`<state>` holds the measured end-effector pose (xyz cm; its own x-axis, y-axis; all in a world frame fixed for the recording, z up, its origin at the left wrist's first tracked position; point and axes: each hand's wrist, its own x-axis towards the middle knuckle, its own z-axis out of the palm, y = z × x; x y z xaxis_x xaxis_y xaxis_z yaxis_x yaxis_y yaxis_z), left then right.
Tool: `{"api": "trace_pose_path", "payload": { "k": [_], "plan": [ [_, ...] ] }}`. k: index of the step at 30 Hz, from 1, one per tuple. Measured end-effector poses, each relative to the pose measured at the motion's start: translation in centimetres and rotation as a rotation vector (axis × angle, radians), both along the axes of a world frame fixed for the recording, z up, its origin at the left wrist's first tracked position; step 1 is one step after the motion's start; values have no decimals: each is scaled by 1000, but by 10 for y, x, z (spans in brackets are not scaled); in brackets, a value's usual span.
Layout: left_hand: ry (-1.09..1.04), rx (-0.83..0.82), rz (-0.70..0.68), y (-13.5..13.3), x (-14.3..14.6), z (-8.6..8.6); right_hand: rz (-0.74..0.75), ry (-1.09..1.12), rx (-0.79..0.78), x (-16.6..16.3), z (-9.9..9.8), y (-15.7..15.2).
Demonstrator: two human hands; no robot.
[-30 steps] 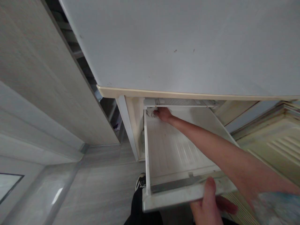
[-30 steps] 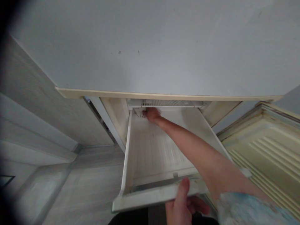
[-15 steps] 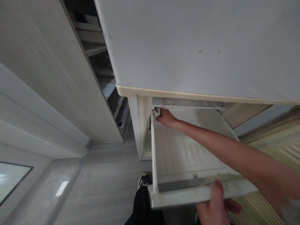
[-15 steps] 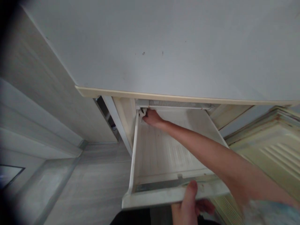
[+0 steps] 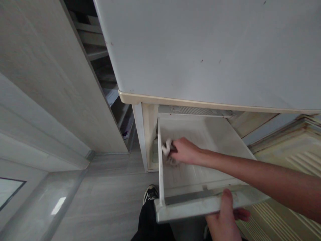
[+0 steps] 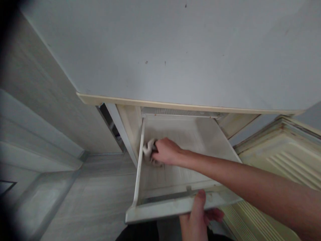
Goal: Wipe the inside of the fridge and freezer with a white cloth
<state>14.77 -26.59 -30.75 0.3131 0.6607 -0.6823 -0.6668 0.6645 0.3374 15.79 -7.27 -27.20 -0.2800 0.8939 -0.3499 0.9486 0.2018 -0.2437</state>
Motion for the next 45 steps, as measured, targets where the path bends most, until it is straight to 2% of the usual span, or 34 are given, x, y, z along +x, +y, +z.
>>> {"api": "trace_pose_path", "payload": {
  "k": [2,3,6,9,13,16,18,20,24,26,28,32,34,37,40,42,45],
  "plan": [
    [-4,-4,1,0,1,0,-186,-39,262,12,2,22],
    [-3,-5,5,-1,1,0,-220,-47,343,16,-1,32],
    [-1,-3,9,-2,2,-2,-193,-87,473,19,-17,60],
    [8,-3,-7,-3,2,-4,-90,-129,543,18,-36,88],
    [29,7,-1,-3,0,-3,61,-127,466,18,-48,120],
    [47,32,-5,-2,-1,-2,87,-99,352,19,-46,120],
    [47,45,-21,-2,-1,-2,147,-45,252,17,-43,101],
    [41,47,-31,-2,-1,-1,269,46,132,13,-44,69],
    [41,15,12,0,-3,0,521,275,-226,-1,-48,-4],
    [31,6,26,0,-4,0,603,315,-337,-4,-43,-24],
    [22,12,22,1,-4,0,559,213,-281,1,-30,-23],
    [20,38,11,-1,-1,-3,122,-145,240,32,-2,23],
    [29,36,6,-1,-1,-4,-7,-220,373,48,-2,54],
    [42,30,8,-1,-2,-3,0,-217,365,65,-17,91],
    [46,37,13,-1,-3,-1,28,-156,338,70,-31,110],
    [52,44,5,-1,-3,2,74,-110,282,67,-31,106],
    [57,35,-5,0,-4,5,262,-29,84,57,-27,69]
  ]
}}
